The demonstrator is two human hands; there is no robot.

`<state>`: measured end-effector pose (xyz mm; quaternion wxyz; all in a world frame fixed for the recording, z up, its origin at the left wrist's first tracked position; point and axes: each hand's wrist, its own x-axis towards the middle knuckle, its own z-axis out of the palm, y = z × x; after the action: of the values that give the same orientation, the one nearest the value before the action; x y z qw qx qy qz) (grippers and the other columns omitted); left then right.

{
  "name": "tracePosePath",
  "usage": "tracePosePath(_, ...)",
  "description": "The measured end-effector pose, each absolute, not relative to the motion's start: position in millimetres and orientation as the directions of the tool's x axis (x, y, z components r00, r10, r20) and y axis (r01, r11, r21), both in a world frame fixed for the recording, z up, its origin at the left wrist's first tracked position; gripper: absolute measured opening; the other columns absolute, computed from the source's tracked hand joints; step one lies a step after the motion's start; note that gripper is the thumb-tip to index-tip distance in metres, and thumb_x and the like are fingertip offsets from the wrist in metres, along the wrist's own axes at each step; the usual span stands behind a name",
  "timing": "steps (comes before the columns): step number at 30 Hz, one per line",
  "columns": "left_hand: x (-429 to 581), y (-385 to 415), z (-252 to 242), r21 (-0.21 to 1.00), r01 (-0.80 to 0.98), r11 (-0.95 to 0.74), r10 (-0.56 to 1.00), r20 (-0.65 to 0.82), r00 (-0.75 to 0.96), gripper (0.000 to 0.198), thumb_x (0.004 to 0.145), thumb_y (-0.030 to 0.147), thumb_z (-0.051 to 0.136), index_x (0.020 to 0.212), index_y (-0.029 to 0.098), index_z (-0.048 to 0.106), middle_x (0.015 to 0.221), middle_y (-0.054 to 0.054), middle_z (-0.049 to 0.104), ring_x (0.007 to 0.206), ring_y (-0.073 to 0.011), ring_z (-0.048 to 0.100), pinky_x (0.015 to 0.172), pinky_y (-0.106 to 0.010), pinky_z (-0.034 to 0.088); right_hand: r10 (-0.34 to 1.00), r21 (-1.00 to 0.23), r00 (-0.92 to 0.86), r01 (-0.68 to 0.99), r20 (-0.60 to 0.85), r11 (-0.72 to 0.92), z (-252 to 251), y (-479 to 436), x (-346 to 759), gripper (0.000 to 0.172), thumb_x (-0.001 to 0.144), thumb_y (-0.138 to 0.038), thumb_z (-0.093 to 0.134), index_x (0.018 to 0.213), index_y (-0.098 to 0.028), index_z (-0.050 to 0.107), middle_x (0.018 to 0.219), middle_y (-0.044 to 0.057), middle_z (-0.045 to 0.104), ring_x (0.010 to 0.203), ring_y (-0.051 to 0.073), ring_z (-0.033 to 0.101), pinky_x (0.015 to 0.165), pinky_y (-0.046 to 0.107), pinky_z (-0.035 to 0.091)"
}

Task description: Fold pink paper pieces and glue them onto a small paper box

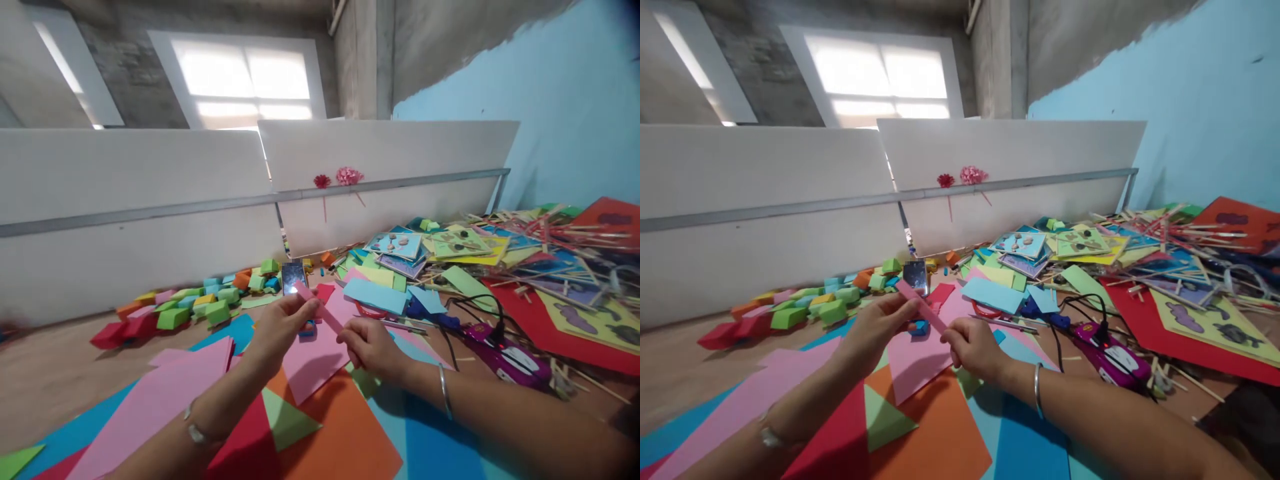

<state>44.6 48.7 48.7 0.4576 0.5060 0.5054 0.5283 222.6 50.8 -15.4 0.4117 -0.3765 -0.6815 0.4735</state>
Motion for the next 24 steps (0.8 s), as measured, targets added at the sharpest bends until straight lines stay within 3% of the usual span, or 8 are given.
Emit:
tracePosePath(3,46,51,31,0.997,-0.062,-0.043,0.997,0.039,-0.068,0.042,0.056,0.049,0.085,0.07,0.012,0.073,0.074,-0.006,0.072,0.063,-0.0117,0.06,0.056,-0.02,0.046,0.825,-0.944,-0.532,0.131,0.19,0.302,-21,47,226,0.032,0.091,-0.044,0.05,0.073,-0.018,0.056,0.048,-0.004,0.053,0.04,0.008,0.044,0.044,0.021,0.035)
tracePosePath(5,40,55,23,0.992,-0.127,0.008,0.999,-0.013,-0.036,0.039,0.058,0.047,0.086,0.066,0.012,0.072,0.069,-0.004,0.069,0.054,-0.0073,0.054,0.052,-0.018,0.044,0.742,-0.896,-0.612,0.117,0.275,0.429,-22,49,230,0.04,0.094,-0.049,0.044,0.073,-0.018,0.057,0.052,-0.002,0.055,0.044,0.009,0.048,0.048,0.022,0.039)
tracePosePath(7,36,59,15,0.978,-0.193,0.083,0.997,-0.082,0.011,0.037,0.058,0.044,0.087,0.068,0.011,0.072,0.065,-0.003,0.067,0.047,-0.0036,0.048,0.047,-0.017,0.042,0.702,-0.817,-0.571,0.089,0.427,0.57,-21,53,234,0.039,0.098,-0.046,0.039,0.087,-0.017,0.063,0.059,-0.001,0.058,0.052,0.011,0.054,0.055,0.024,0.044)
tracePosePath(10,41,60,-2,0.941,-0.285,0.184,0.983,-0.17,0.075,0.035,0.059,0.037,0.089,0.074,0.011,0.072,0.062,-0.001,0.063,0.043,-0.0021,0.046,0.044,-0.015,0.042,0.579,-0.592,-0.449,0.129,0.681,0.796,-20,62,236,0.033,0.1,-0.034,0.039,0.119,-0.019,0.061,0.082,0.005,0.064,0.074,0.015,0.061,0.07,0.03,0.05)
tracePosePath(12,49,57,-11,0.913,-0.339,0.226,0.974,-0.2,0.109,0.037,0.057,0.034,0.09,0.08,0.011,0.071,0.061,0.0,0.063,0.045,-0.0045,0.052,0.048,-0.017,0.046,0.414,-0.376,-0.473,0.177,0.778,0.909,-21,67,235,0.028,0.099,-0.03,0.044,0.114,-0.021,0.066,0.089,0.007,0.063,0.083,0.016,0.059,0.074,0.031,0.049)
tracePosePath(14,56,51,-17,0.891,-0.387,0.24,0.97,-0.205,0.129,0.042,0.054,0.035,0.091,0.083,0.013,0.069,0.063,0.0,0.065,0.052,-0.0083,0.059,0.053,-0.02,0.051,0.331,-0.277,-0.525,0.181,0.784,0.944,-23,69,233,0.025,0.098,-0.029,0.048,0.099,-0.021,0.072,0.085,0.006,0.061,0.079,0.015,0.057,0.069,0.027,0.047)
tracePosePath(19,62,43,-15,0.882,-0.432,0.191,0.982,-0.177,0.071,0.047,0.047,0.045,0.091,0.07,0.014,0.065,0.061,0.001,0.064,0.052,-0.0086,0.06,0.053,-0.019,0.051,0.457,-0.437,-0.574,0.183,0.68,0.881,-24,70,234,0.033,0.098,-0.038,0.048,0.084,-0.017,0.07,0.081,0.005,0.06,0.075,0.014,0.058,0.069,0.026,0.047)
tracePosePath(24,58,47,-17,0.909,-0.383,0.163,0.984,-0.181,-0.01,0.053,0.049,0.048,0.089,0.086,0.013,0.073,0.054,0.003,0.061,0.045,-0.0058,0.051,0.042,-0.015,0.041,0.587,-0.516,-0.556,0.3,0.588,0.802,-23,72,236,0.04,0.099,-0.041,0.042,0.07,-0.017,0.056,0.075,0.003,0.057,0.069,0.013,0.053,0.064,0.025,0.04)
